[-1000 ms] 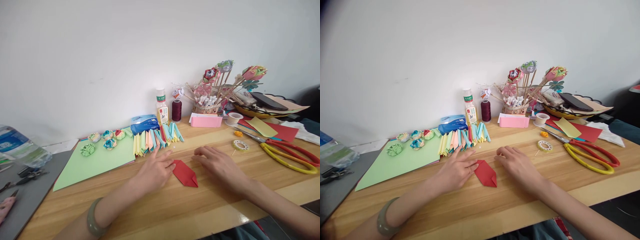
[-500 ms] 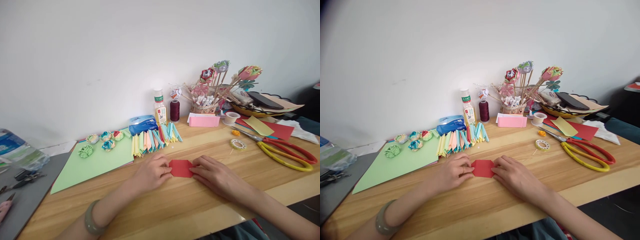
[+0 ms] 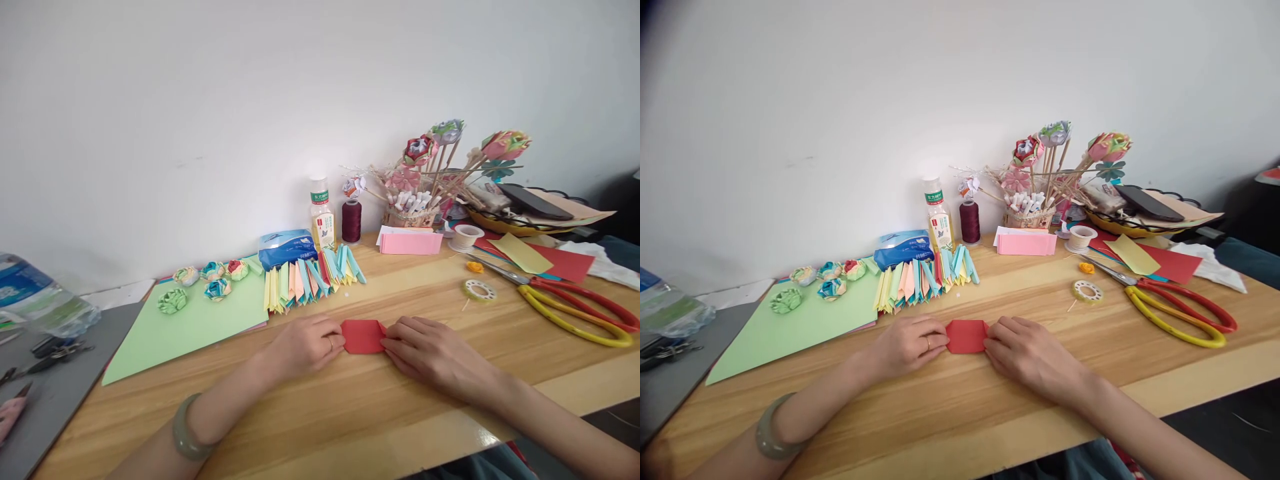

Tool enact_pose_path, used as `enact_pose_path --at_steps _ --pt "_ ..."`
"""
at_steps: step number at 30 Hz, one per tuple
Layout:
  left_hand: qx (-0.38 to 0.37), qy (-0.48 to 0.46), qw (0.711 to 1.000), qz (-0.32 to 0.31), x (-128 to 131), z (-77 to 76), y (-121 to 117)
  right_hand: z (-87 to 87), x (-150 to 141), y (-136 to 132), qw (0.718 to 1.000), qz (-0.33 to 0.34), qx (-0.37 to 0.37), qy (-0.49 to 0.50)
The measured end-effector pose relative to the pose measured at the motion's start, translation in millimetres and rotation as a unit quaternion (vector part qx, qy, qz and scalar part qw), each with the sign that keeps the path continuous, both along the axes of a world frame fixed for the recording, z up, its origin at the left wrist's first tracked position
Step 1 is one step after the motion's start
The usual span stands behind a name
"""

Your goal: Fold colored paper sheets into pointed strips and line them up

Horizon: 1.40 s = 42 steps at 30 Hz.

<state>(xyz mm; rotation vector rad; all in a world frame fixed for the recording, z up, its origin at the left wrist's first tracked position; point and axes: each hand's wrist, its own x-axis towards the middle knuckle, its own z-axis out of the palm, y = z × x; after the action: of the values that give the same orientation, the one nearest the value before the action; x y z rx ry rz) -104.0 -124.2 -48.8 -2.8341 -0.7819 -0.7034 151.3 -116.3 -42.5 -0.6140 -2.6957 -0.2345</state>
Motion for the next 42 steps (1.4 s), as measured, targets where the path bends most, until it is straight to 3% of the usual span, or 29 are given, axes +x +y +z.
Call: enact_pose_path --at_steps 10,15,22,24,27,32,36,42 --pt "-0.052 -0.014 0.998 0.04 1 0.8 -7 1.2 -1 -7 0.998 -0.033 -0.028 0.05" --pt "0.027 0.022 0.999 0.033 4 -6.0 -8 1.7 0 -7 0.997 -0.039 -0.037 0.052" --pt "0.148 0.062 0.987 0.022 12 -13.9 -9 3.6 3 -3 0.993 -0.025 -0.106 0.052" --pt "0.105 0.042 0.993 0.038 14 -14.2 -11 3.2 3 -2 0.993 -0.02 -0.103 0.048" --pt "-0.016 -0.041 0.995 0.091 19 -12.0 -15 2.4 2 -2 0.995 -0.019 -0.083 0.049" --pt "-0.19 -0.158 0.951 0.187 30 -4.4 -24 -1.6 -3 -7 0.981 -0.085 -0.157 0.081" --pt "-0.238 -0.177 0.924 0.241 38 -0.6 -30 -7.0 -6 -10 0.948 -0.164 -0.244 0.121" --pt "-0.28 -0.178 0.903 0.272 40 -0.2 -38 -8.8 -4 -9 0.931 -0.165 -0.301 0.125"
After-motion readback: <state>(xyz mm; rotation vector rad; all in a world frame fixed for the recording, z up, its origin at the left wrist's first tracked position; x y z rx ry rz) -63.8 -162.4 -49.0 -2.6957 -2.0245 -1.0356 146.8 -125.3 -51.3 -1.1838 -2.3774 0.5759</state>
